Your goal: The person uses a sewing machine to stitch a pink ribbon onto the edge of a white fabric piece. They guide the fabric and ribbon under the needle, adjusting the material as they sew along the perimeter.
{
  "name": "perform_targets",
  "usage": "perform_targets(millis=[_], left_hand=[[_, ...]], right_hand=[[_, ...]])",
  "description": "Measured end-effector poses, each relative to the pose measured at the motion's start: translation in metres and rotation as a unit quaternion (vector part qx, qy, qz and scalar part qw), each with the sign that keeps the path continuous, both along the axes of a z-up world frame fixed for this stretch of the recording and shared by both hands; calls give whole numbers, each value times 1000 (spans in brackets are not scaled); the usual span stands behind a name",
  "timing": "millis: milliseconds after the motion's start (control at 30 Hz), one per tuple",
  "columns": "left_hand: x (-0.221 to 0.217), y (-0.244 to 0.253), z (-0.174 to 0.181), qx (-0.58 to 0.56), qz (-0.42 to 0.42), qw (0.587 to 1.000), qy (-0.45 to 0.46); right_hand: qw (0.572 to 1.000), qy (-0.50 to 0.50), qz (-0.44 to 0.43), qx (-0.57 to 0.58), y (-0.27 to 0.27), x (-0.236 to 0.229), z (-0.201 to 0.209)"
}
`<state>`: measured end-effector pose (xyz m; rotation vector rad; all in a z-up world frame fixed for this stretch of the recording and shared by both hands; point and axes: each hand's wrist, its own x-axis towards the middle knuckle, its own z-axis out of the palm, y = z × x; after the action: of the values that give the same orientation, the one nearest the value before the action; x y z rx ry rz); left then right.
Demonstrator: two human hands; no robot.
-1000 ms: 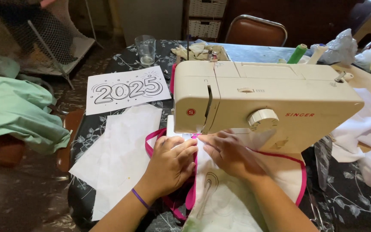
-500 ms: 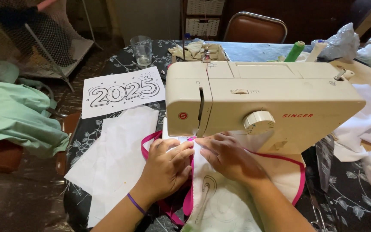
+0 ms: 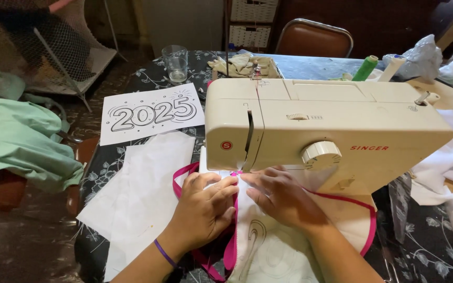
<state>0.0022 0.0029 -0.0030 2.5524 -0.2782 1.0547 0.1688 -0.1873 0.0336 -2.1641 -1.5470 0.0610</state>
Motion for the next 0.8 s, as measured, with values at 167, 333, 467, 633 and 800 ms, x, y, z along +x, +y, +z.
perform_targets(millis=[167,333,467,633,800], left_hand=[[0,0,-2,-1,2,1000,1],[0,1,0,-7,2,1000,-3],[-1,2,-1,-11,0,1000,-5],[0,2,-2,-6,-3,1000,-7],[-2,2,-2,-12,-6,1000,-12]], right_hand=[[1000,5,-4,-9,0,-1,0],[1000,12,-6,-12,1,-3,4],[1000,5,-11,-8,0,-3,2],[1000,6,1,2,-1,-2,1],[997,37,25,61,-4,-8,11]])
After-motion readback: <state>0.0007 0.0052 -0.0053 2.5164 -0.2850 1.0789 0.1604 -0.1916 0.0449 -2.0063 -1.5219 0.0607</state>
